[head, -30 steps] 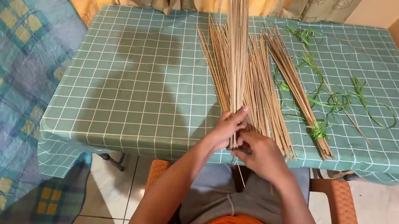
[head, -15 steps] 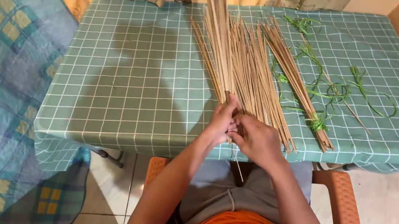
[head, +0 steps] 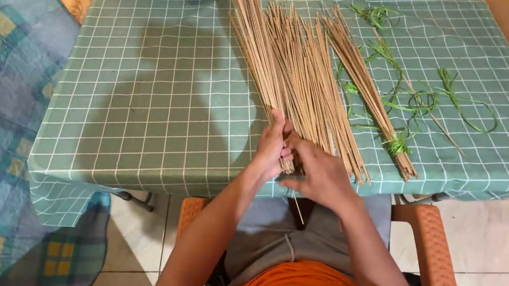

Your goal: The person is gathering long thin sticks into bundles and tying them with green plastic string on a checkered table.

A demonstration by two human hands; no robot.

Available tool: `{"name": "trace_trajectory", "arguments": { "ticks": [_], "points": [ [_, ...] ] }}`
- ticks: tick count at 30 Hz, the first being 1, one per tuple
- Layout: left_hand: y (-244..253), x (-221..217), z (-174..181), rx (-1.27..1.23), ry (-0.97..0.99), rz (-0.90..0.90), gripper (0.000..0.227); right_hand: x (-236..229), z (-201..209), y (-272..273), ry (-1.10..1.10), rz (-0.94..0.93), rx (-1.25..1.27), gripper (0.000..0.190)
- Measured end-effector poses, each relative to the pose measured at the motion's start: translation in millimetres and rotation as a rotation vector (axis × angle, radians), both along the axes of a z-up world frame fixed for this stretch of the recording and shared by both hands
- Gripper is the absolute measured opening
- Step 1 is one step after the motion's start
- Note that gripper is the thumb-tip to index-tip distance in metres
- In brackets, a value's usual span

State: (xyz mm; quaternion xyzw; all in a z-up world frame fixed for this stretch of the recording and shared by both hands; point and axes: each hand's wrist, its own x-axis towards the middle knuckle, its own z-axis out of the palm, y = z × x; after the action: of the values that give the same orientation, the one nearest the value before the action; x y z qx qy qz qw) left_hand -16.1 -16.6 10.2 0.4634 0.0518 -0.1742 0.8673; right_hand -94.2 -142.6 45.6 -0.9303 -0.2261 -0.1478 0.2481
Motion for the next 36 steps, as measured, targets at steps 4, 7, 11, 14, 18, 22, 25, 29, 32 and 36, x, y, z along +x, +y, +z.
{"name": "trace_trajectory", "arguments": {
  "ticks": [4, 7, 11, 14, 18, 22, 25, 29, 32, 36],
  "points": [
    [0.6, 3.4, -5.0, -0.066, -0.020, -0.019, 0.065, 8.9, -33.2, -7.9, -0.179, -0.212, -0.090, 0.085],
    [2.4, 6.5, -6.5, -0.054, 0.011, -0.026, 0.069, 4.3, -10.7, -10.0, -0.071, -0.131, -0.018, 0.057],
    [3.6, 9.1, -12.2, -0.132, 0.049, -0.058, 0.071, 1.4, -2.1, -37.0, 0.049, -0.255, 0.119, 0.024],
    [4.9, 9.9, -16.1, -0.127, 0.046, -0.069, 0.071, -4.1, 0.3, -55.1, 0.140, -0.402, 0.047, 0.024],
    [4.1, 9.1, -12.5, -0.099, 0.034, -0.077, 0.070, -7.8, 6.1, -63.5, 0.552, -0.426, -0.038, 0.047],
    [3.8, 8.1, -13.7, -0.082, 0.013, -0.061, 0.069, 1.3, -5.6, -63.8, 0.565, -0.420, -0.123, 0.062],
    [3.2, 7.5, -14.0, -0.084, 0.016, -0.079, 0.070, 9.7, -17.6, -67.4, 0.550, -0.483, -0.103, 0.055],
    [3.7, 9.1, -12.6, -0.072, -0.003, -0.064, 0.067, 20.6, -12.1, -66.6, 0.343, -0.480, -0.004, 0.048],
    [2.8, 9.9, -12.0, -0.068, -0.008, -0.065, 0.066, 27.3, -16.4, -65.9, 0.214, -0.496, 0.027, 0.043],
    [0.7, 8.2, -11.9, -0.090, -0.007, -0.069, 0.066, 36.9, -43.2, -73.6, 0.050, -0.481, 0.046, 0.028]
  ]
}}
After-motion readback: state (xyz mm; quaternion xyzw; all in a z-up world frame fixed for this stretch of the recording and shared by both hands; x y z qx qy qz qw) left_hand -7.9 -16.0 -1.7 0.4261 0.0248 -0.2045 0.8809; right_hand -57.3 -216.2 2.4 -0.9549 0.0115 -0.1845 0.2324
